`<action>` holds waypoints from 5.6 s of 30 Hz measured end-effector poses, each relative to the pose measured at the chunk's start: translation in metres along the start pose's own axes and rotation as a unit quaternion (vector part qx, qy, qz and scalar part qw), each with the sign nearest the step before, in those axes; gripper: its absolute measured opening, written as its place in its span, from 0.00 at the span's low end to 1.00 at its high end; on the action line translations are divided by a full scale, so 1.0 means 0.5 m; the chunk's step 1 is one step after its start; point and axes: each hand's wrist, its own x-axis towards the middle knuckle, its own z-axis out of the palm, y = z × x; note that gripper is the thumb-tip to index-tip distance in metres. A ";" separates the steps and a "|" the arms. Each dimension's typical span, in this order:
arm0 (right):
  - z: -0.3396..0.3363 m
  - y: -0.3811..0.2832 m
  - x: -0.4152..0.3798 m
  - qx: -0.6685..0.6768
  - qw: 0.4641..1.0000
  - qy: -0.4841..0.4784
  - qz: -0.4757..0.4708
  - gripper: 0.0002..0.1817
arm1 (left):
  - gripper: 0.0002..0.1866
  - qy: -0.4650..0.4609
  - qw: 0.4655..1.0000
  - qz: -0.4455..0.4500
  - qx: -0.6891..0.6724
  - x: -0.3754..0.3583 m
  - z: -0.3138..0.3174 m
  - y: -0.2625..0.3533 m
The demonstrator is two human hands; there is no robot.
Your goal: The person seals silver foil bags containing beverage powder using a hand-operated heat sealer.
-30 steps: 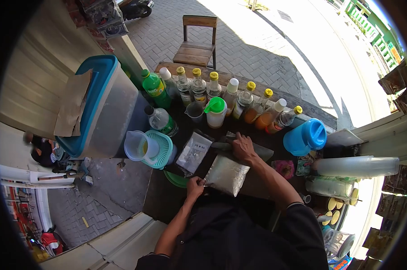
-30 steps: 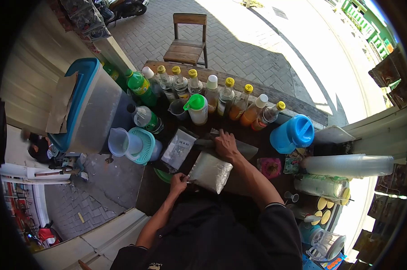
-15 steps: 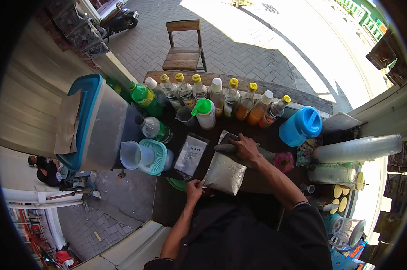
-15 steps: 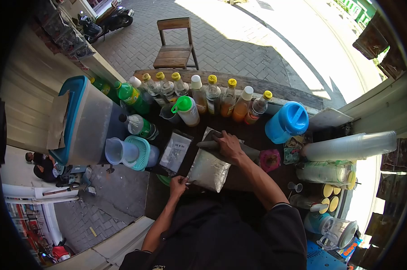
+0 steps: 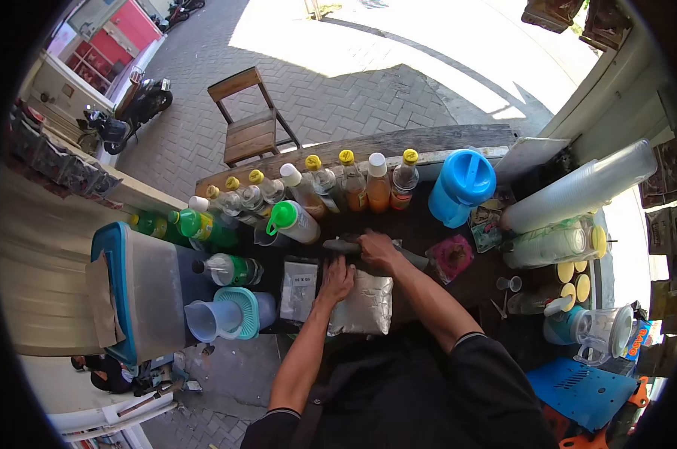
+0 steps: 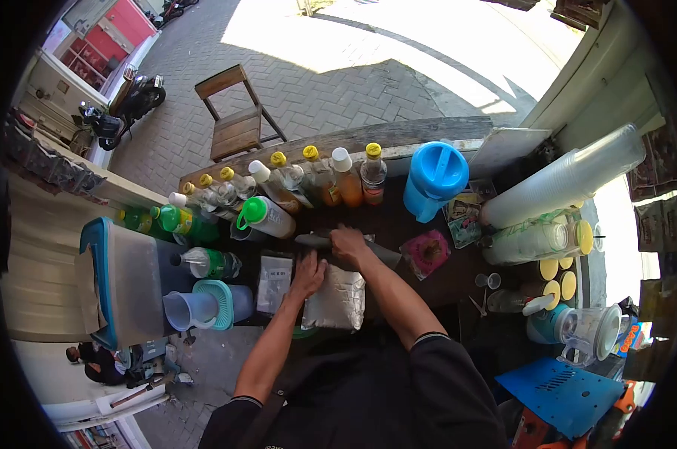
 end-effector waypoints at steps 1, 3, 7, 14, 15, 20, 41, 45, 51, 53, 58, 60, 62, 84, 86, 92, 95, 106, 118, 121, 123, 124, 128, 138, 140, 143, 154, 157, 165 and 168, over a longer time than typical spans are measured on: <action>-0.006 -0.001 -0.015 0.006 1.000 0.002 0.009 0.32 | 0.27 -0.031 0.996 0.032 0.073 0.007 0.000 0.008; -0.032 -0.006 -0.075 -0.035 0.998 0.011 0.041 0.32 | 0.29 -0.086 0.991 0.026 0.103 0.006 0.018 0.032; -0.030 0.006 -0.133 -0.016 0.993 0.076 0.091 0.20 | 0.34 0.005 0.990 -0.010 0.142 -0.019 0.054 0.040; -0.047 0.060 -0.257 -0.066 0.977 0.044 0.199 0.24 | 0.34 -0.084 0.987 -0.043 0.130 0.000 0.044 0.031; -0.035 0.062 -0.282 -0.069 0.973 0.036 0.218 0.26 | 0.33 -0.080 0.986 -0.040 0.139 0.001 0.047 0.028; 0.008 0.007 -0.414 0.081 0.977 0.069 0.187 0.30 | 0.31 -0.058 0.991 -0.037 0.117 -0.010 0.047 0.026; -0.028 0.010 -0.201 -0.073 0.968 0.231 0.069 0.24 | 0.17 0.035 0.619 -0.421 -0.662 -0.340 0.075 0.058; 0.013 -0.089 -0.278 -0.018 0.969 -0.023 -0.247 0.33 | 0.11 0.088 0.669 -0.369 -0.640 -0.355 0.114 0.032; -0.064 -0.091 -0.201 -0.083 0.991 0.043 -0.092 0.31 | 0.15 0.086 0.682 -0.365 -0.628 -0.352 0.114 0.035; -0.045 -0.061 -0.144 -0.089 0.981 0.157 0.071 0.28 | 0.14 0.094 0.662 -0.378 -0.641 -0.348 0.107 0.044; 0.013 -0.187 -0.262 0.004 0.944 -0.150 -0.293 0.30 | 0.11 0.106 0.670 -0.362 -0.639 -0.370 0.141 0.020; -0.001 -0.223 -0.285 0.079 0.891 -0.249 -0.372 0.33 | 0.11 0.179 0.780 -0.084 -0.593 -0.407 0.174 -0.007; -0.016 -0.236 -0.272 0.023 0.941 -0.178 -0.287 0.34 | 0.11 0.248 0.862 -0.120 -0.426 -0.399 0.171 0.028; -0.007 -0.160 -0.237 -0.020 0.997 0.070 -0.019 0.34 | 0.13 0.112 0.774 -0.232 -0.579 -0.384 0.187 0.000; -0.005 -0.129 -0.244 -0.012 0.981 0.190 0.038 0.32 | 0.14 0.104 0.668 -0.272 -0.685 -0.376 0.170 0.012; 0.049 -0.061 -0.404 0.002 0.902 -0.089 -0.422 0.35 | 0.17 0.036 0.632 -0.242 -0.735 -0.375 0.136 0.011; -0.014 -0.030 -0.389 0.154 0.979 0.074 -0.113 0.34 | 0.25 0.023 0.646 -0.277 -0.710 -0.367 0.100 0.044; 0.048 -0.002 -0.435 0.300 0.949 0.059 -0.075 0.38 | 0.37 -0.042 0.731 -0.400 -0.551 -0.348 0.093 0.040; 0.027 0.012 -0.511 0.131 0.988 -0.002 -0.084 0.39 | 0.25 -0.039 0.624 -0.356 -0.695 -0.361 0.130 0.038; -0.004 0.037 -0.494 0.197 0.975 0.095 0.034 0.39 | 0.20 -0.086 0.634 -0.337 -0.690 -0.366 0.127 0.072; 0.002 0.040 -0.485 0.239 0.957 0.152 0.063 0.38 | 0.18 -0.093 0.663 -0.313 -0.673 -0.372 0.127 0.085; 0.006 0.033 -0.482 0.239 0.957 0.151 0.063 0.38 | 0.17 -0.077 0.675 -0.314 -0.664 -0.374 0.134 0.080; 0.024 -0.004 -0.475 0.247 0.961 0.125 0.017 0.38 | 0.18 -0.031 0.689 -0.273 -0.671 -0.387 0.162 0.067; 0.053 -0.092 -0.416 0.256 0.934 0.215 0.129 0.41 | 0.11 -0.025 0.610 -0.333 -0.719 -0.407 0.190 0.059; 0.039 -0.099 -0.382 0.230 0.947 0.186 0.123 0.46 | 0.08 -0.028 0.639 -0.342 -0.689 -0.403 0.201 0.056; 0.039 -0.108 -0.349 0.149 0.970 0.143 0.129 0.49 | 0.06 -0.060 0.725 -0.328 -0.603 -0.400 0.188 0.063; 0.050 -0.118 -0.336 0.146 0.968 0.129 0.158 0.51 | 0.11 0.028 0.701 -0.383 -0.600 -0.398 0.144 0.150; 0.050 -0.119 -0.337 0.146 0.968 0.122 0.165 0.51 | 0.12 0.043 0.717 -0.353 -0.600 -0.407 0.178 0.123; 0.053 -0.118 -0.323 0.124 0.973 0.113 0.159 0.52 | 0.08 0.004 0.643 -0.269 -0.717 -0.410 0.190 0.090; 0.049 -0.123 -0.320 0.120 0.974 0.095 0.169 0.52 | 0.09 0.025 0.629 -0.273 -0.727 -0.409 0.184 0.096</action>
